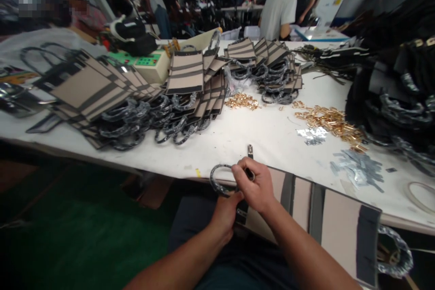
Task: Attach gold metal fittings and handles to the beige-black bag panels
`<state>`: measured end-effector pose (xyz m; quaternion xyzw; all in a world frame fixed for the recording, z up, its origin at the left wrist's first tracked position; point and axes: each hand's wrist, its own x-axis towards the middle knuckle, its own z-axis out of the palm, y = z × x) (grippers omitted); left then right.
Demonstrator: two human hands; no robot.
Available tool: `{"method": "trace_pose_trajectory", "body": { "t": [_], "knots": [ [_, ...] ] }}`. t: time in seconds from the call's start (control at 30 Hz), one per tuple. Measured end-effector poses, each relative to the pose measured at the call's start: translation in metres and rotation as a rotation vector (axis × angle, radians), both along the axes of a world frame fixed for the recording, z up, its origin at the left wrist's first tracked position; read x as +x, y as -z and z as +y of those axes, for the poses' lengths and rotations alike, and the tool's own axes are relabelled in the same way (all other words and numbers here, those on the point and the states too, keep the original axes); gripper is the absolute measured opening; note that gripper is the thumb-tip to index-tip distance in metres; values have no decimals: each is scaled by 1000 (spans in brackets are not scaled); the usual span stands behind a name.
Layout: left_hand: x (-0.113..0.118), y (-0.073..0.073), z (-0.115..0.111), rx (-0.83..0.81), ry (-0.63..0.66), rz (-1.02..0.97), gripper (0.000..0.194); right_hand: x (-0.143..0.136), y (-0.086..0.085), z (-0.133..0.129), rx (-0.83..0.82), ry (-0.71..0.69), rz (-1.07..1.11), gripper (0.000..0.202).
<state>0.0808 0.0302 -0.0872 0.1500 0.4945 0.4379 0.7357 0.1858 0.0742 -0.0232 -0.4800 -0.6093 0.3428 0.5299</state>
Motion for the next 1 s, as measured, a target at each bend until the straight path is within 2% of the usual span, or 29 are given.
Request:
{"method": "trace_pose_trajectory", "body": {
  "t": [0.1, 0.2, 0.33, 0.43, 0.5, 0.57, 0.63, 0.7, 0.77, 0.9, 1.0],
  "knots": [
    [0, 0, 1, 65, -18, 32, 38, -12, -4, 3, 65, -121, -188, 36],
    [-1, -1, 1, 64, -16, 39, 36, -10, 4, 0, 122, -160, -229, 33],
    [-1, -1, 0, -12, -1, -16, 30, 9, 12, -7, 64, -97, -23, 37],
    [0, 2, 1, -30, 15, -45, 31, 18, -1, -11, 33, -78, 235, 34],
    [0, 4, 1, -46, 31, -52, 31, 17, -11, -13, 124, -84, 358, 31],
    [0, 6, 2, -62, 33, -53, 29, 12, -13, -14, 210, -87, 395, 29],
    [0, 5, 2, -73, 25, -46, 28, 8, -2, -15, 181, -73, 361, 32],
    [-1, 2, 2, -79, 24, -38, 28, 10, 12, -17, 87, -43, 296, 33],
    [-2, 1, 1, -75, 32, -33, 29, 20, 19, -19, 45, -14, 205, 35],
    [-5, 3, -1, -91, 51, -19, 34, 52, 5, -18, -28, 137, -182, 39],
    [-5, 6, -4, -115, 72, -15, 41, 70, 1, -12, -148, 186, -599, 27]
  ]
}}
